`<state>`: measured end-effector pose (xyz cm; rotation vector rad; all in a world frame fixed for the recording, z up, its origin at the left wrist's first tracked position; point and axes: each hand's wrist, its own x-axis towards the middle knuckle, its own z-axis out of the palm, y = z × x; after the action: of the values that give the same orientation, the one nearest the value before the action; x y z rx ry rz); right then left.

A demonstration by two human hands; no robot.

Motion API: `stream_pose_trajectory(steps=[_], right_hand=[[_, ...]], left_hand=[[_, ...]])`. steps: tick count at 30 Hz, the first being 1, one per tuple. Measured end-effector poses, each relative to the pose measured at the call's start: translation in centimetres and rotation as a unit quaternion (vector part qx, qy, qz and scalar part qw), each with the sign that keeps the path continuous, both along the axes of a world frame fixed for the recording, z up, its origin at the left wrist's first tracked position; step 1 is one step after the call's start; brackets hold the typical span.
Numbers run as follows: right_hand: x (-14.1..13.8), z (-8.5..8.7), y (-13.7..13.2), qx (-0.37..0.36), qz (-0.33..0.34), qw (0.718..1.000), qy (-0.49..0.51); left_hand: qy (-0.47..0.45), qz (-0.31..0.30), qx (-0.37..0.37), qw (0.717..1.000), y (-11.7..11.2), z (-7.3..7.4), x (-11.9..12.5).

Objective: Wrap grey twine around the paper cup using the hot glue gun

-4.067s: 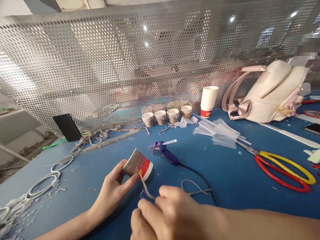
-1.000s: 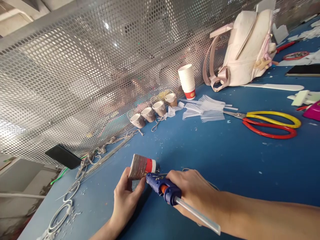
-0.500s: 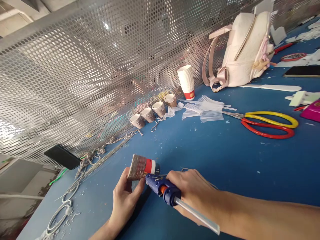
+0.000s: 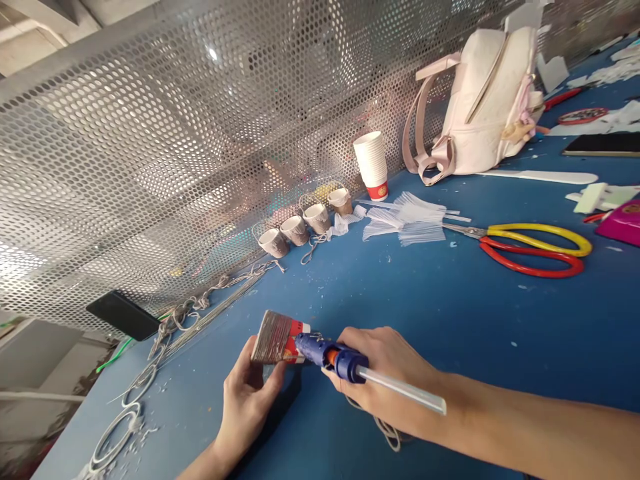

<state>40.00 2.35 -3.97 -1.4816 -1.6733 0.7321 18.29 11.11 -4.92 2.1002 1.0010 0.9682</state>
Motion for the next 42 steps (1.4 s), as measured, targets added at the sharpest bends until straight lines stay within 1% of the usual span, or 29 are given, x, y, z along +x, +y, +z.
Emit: stream_pose_trajectory(steps=[5,10,15,19,22,25,30,35,38,42], right_hand=[[0.1,0.2,-0.2,0.018,0.041,0.999,0.000],[0.2,0.4,-0.1,0.000,0.010,1.000,-0.013],[0.0,0.5,-0.1,0.009,0.040,0.999,-0.001],[0.4,1.0,0.0,-0.002,0.002,1.000,-0.008],[0.7,1.4,0.0,-0.014,-0.022,1.000,-0.012],[0.7,1.5,-0.2,-0.017,-0.012,1.000,-0.007],[1.0,1.6,-0.2,-0.019,-0.010,1.000,0.001],[1.5,2.2,-0.4,-0.063,0.000,0.998,0.018],[1.5,2.3,-0.5,-0.092,0.009,0.995,0.023],[1.6,2.1,-0.3,-0.081,0.001,0.997,0.004]], left_hand=[[0.004,-0.005,-0.006,1.000,0.2,-0.2,-0.2],[-0.004,-0.022,-0.009,1.000,0.2,-0.3,-0.5],[-0.014,-0.014,-0.011,1.000,0.3,-0.4,-0.5],[-0.027,-0.015,-0.017,0.999,0.4,-0.4,-0.5],[-0.034,-0.004,-0.017,0.999,0.4,-0.4,-0.6],[-0.034,-0.001,-0.032,0.999,0.4,-0.4,-0.7],[-0.051,-0.029,-0.051,0.997,0.4,-0.1,-0.6],[-0.054,-0.052,-0.051,0.996,0.3,0.1,-0.6],[-0.062,-0.053,-0.047,0.996,0.3,0.2,-0.6],[-0.066,-0.046,-0.048,0.996,0.4,0.3,-0.5]])
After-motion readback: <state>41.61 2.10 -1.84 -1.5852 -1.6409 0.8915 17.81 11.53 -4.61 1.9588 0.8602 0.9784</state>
